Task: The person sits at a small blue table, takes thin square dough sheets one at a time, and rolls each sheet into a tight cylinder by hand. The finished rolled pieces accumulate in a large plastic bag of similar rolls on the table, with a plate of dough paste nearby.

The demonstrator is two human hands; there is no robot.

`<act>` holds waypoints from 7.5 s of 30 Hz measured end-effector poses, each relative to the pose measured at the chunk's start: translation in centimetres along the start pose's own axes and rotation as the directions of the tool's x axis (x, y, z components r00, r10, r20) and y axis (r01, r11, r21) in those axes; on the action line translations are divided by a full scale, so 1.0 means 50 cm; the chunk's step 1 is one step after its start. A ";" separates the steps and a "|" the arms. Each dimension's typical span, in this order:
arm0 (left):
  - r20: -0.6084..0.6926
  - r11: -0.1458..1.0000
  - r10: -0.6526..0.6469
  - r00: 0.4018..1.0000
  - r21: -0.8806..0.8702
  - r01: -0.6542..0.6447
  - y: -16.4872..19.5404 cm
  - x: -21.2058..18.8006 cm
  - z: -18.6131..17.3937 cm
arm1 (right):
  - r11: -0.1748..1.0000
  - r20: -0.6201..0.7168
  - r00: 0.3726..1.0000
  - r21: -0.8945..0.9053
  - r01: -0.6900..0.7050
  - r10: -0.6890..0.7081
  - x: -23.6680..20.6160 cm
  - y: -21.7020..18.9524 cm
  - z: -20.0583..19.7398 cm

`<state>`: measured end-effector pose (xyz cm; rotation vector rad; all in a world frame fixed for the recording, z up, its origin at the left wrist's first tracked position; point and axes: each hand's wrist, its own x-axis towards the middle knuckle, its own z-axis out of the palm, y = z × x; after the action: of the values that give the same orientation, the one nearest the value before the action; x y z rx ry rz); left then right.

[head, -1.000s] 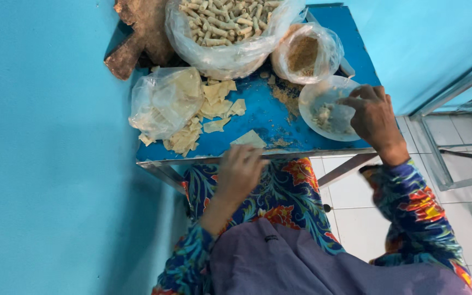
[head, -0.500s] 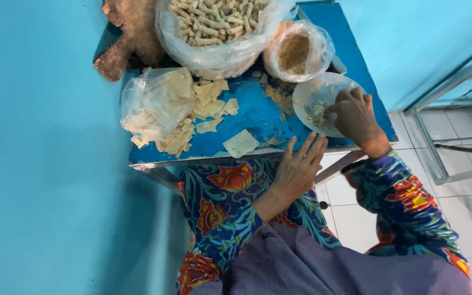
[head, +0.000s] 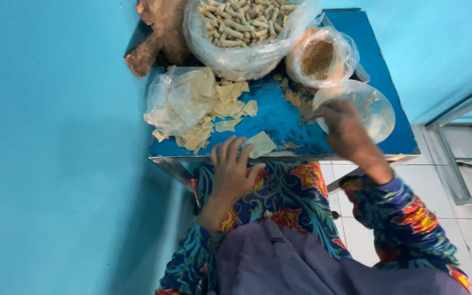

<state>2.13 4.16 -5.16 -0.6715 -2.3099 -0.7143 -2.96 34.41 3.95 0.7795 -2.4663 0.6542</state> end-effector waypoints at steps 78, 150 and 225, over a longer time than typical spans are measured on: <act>-0.160 0.966 0.258 0.953 0.039 -0.255 -0.091 -0.024 0.066 | 0.986 0.167 0.975 -0.106 -0.128 0.144 0.313 0.064 0.003; -0.210 0.951 0.143 0.967 0.301 -0.075 0.001 -0.028 0.046 | 0.917 0.008 0.941 -0.226 0.330 -0.337 -0.039 -0.140 0.174; -0.212 0.992 0.050 0.976 0.125 -0.024 0.015 -0.020 0.071 | 0.952 0.014 0.991 0.278 -0.129 0.130 0.009 -0.145 0.191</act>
<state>1.84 6.68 -7.93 -0.5515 -2.1173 -0.5923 -1.52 23.62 -1.05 0.7183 -2.4672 1.0681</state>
